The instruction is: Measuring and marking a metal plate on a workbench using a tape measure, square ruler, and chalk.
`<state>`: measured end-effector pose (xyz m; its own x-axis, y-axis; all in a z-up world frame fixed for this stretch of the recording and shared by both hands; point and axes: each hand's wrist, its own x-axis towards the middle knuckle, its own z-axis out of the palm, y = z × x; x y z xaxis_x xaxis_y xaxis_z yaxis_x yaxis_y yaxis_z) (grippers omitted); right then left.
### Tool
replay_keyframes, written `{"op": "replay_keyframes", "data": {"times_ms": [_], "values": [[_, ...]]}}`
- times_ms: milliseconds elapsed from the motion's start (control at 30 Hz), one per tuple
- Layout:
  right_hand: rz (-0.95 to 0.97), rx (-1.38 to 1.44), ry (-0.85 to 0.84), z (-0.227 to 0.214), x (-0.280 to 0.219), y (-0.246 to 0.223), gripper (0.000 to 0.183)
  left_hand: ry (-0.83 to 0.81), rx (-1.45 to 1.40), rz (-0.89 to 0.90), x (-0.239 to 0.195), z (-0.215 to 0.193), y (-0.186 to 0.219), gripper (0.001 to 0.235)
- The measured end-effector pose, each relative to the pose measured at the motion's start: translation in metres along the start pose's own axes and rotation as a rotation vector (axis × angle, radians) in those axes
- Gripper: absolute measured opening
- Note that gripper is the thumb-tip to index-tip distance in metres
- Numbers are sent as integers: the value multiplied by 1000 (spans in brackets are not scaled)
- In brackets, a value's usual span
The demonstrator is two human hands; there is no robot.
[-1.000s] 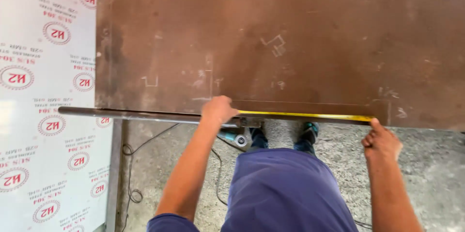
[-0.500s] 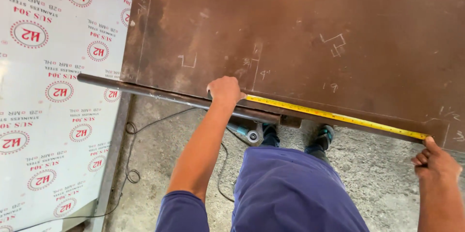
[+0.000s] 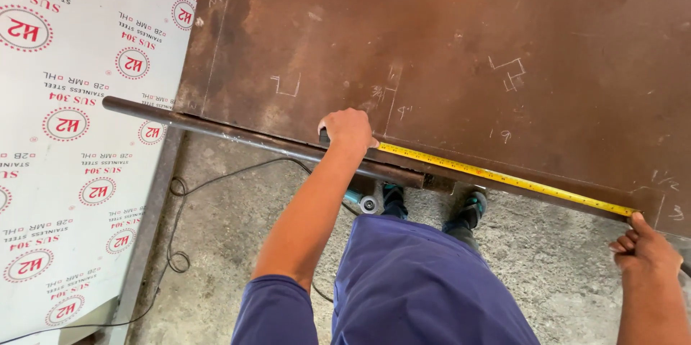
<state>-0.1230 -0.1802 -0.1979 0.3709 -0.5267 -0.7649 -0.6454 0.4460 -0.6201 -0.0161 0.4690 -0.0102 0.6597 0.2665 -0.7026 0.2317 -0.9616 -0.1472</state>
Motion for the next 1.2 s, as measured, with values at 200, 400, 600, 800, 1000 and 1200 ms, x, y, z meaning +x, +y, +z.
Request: {"op": "replay_keyframes", "data": {"times_ms": [200,400,600,800,1000,1200], "values": [[6,-11,-13,-1,7,-1,28,-4,4,3,-7,-8,0,65],[17,-13,4,2,3,-4,28,0,-13,17,-3,-5,-1,57],[12,-24,37,9,-12,-8,27,-7,-19,27,-5,-5,-4,55],[62,-27,-25,-1,10,-8,30,-9,30,45,-9,-7,-3,58],[49,-23,1,1,7,-8,29,-14,45,51,-7,-7,-2,58],[38,-29,15,2,5,-6,28,0,36,68,-4,-7,-1,62]]}}
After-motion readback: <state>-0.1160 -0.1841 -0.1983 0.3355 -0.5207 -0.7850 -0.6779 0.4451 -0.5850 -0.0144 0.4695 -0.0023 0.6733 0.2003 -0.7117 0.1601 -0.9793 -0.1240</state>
